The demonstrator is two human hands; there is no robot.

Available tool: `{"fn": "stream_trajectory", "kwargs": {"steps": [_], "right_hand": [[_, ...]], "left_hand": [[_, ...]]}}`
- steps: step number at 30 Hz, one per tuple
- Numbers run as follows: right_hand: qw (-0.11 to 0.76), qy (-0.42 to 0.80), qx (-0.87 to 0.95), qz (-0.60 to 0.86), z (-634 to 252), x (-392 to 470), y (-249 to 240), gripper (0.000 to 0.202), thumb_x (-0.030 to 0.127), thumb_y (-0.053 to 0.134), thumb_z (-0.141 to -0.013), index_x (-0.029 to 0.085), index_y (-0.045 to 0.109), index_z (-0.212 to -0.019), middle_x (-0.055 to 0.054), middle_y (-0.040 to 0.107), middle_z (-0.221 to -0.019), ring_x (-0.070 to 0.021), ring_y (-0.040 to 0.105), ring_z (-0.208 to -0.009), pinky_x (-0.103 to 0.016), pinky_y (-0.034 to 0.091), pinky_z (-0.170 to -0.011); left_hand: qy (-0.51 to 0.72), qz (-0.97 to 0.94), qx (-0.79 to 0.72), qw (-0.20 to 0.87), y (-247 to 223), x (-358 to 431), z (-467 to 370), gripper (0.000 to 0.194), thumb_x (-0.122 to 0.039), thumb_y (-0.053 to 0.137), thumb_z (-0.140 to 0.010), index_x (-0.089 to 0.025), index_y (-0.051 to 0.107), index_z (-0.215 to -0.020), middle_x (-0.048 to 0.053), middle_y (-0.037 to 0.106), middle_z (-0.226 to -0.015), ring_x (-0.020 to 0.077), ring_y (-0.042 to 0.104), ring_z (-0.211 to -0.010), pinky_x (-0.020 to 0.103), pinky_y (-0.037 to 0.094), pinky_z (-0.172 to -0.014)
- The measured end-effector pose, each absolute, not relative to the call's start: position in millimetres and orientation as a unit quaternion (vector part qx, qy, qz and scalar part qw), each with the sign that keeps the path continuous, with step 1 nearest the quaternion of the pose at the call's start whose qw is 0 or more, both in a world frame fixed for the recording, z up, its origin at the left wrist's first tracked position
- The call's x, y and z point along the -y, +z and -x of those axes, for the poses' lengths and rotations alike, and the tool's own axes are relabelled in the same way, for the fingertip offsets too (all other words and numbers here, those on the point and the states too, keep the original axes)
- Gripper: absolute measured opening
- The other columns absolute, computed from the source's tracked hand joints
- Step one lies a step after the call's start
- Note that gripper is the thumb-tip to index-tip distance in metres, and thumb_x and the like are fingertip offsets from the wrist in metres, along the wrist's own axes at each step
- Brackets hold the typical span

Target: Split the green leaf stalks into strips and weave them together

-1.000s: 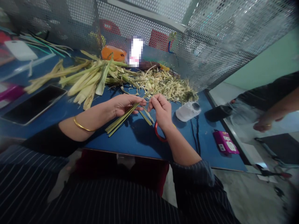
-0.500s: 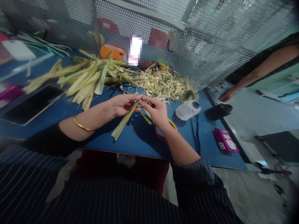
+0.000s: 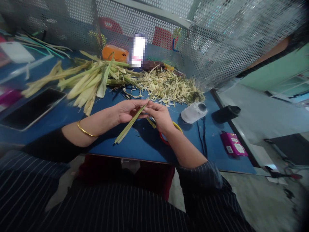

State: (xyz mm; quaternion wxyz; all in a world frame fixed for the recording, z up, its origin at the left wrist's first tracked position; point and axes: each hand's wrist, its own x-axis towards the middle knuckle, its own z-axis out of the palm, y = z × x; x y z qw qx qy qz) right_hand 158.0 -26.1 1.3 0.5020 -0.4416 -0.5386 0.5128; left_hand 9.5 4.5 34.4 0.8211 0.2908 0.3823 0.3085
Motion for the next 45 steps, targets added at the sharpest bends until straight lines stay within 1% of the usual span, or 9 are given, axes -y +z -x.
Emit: {"fn": "stream_trajectory", "kwargs": {"steps": [6, 12, 20, 28, 31, 35, 39, 42, 45], "right_hand": [[0.5, 0.423, 0.598, 0.462, -164, 26, 11, 0.02, 0.033, 0.066, -0.077, 0.02, 0.058, -0.065, 0.005, 0.049, -0.058, -0.0087, 0.043, -0.057, -0.026, 0.04, -0.06], [0.524, 0.463, 0.578, 0.422, -172, 25, 18, 0.013, 0.027, 0.061, -0.078, 0.019, 0.058, -0.068, 0.005, 0.046, -0.06, -0.0082, 0.041, -0.056, -0.025, 0.039, -0.061], [0.518, 0.534, 0.529, 0.408, -172, 27, 21, 0.011, 0.026, 0.063, -0.074, 0.019, 0.057, -0.067, 0.005, 0.045, -0.062, -0.0061, 0.031, -0.05, -0.025, 0.04, -0.057], [0.498, 0.529, 0.549, 0.414, -166, 26, 15, 0.016, 0.031, 0.064, -0.076, 0.019, 0.058, -0.068, 0.007, 0.041, -0.056, -0.007, 0.037, -0.052, -0.024, 0.04, -0.058], [0.501, 0.525, 0.547, 0.417, -165, 25, 14, 0.017, 0.032, 0.065, -0.075, 0.019, 0.058, -0.068, 0.007, 0.042, -0.055, -0.0076, 0.038, -0.053, -0.024, 0.042, -0.059], [0.533, 0.481, 0.55, 0.426, -168, 24, 18, 0.016, 0.034, 0.064, -0.077, 0.02, 0.057, -0.074, 0.007, 0.044, -0.059, -0.0071, 0.037, -0.052, -0.025, 0.044, -0.059], [0.505, 0.328, 0.596, 0.531, -178, 19, 14, 0.018, 0.032, 0.067, -0.076, 0.022, 0.06, -0.089, 0.009, 0.037, -0.053, -0.0092, 0.037, -0.051, -0.025, 0.039, -0.055], [0.389, 0.26, 0.671, 0.575, -182, 16, 8, 0.01, 0.03, 0.064, -0.078, 0.02, 0.065, -0.077, 0.006, 0.043, -0.052, -0.01, 0.038, -0.052, -0.026, 0.032, -0.054], [0.378, 0.218, 0.712, 0.55, -181, 17, 7, 0.017, 0.029, 0.061, -0.081, 0.02, 0.063, -0.067, 0.004, 0.047, -0.057, -0.0116, 0.041, -0.058, -0.027, 0.032, -0.058]], "left_hand": [[0.331, -0.34, -0.393, 0.788, 35, -6, -7, 0.011, -0.019, 0.062, -0.086, -0.017, 0.071, -0.081, 0.003, 0.068, -0.075, 0.0107, 0.064, -0.065, 0.022, 0.055, -0.064], [0.393, -0.445, -0.413, 0.69, 28, -5, -11, 0.009, -0.021, 0.07, -0.079, -0.013, 0.067, -0.08, 0.002, 0.065, -0.073, 0.0074, 0.058, -0.056, 0.021, 0.051, -0.057], [0.422, -0.647, -0.406, 0.488, 18, -2, -10, 0.022, -0.022, 0.065, -0.078, -0.021, 0.058, -0.098, -0.005, 0.054, -0.058, 0.0104, 0.054, -0.05, 0.023, 0.047, -0.055], [0.404, -0.702, -0.442, 0.384, 13, 1, -11, 0.02, -0.027, 0.061, -0.077, -0.019, 0.075, -0.089, 0.002, 0.072, -0.081, 0.0116, 0.06, -0.055, 0.023, 0.046, -0.054], [0.394, -0.716, -0.455, 0.353, 13, 2, -12, 0.017, -0.026, 0.061, -0.077, -0.02, 0.076, -0.082, 0.0, 0.07, -0.07, 0.0103, 0.058, -0.05, 0.022, 0.044, -0.055], [0.411, -0.669, -0.475, 0.398, 19, -1, -12, 0.015, -0.028, 0.066, -0.077, -0.016, 0.073, -0.081, 0.001, 0.068, -0.068, 0.0095, 0.057, -0.048, 0.022, 0.045, -0.053], [0.451, -0.564, -0.479, 0.5, 27, -4, -12, 0.011, -0.023, 0.071, -0.073, -0.013, 0.068, -0.074, 0.001, 0.066, -0.067, 0.0077, 0.053, -0.048, 0.022, 0.046, -0.051], [0.455, -0.529, -0.479, 0.532, 27, -5, -12, 0.009, -0.02, 0.072, -0.073, -0.013, 0.066, -0.071, 0.001, 0.064, -0.065, 0.0069, 0.052, -0.047, 0.021, 0.045, -0.049], [0.453, -0.524, -0.479, 0.54, 22, -6, -12, 0.011, -0.021, 0.073, -0.072, -0.014, 0.065, -0.069, 0.001, 0.065, -0.067, 0.0069, 0.053, -0.047, 0.021, 0.046, -0.048]]}}
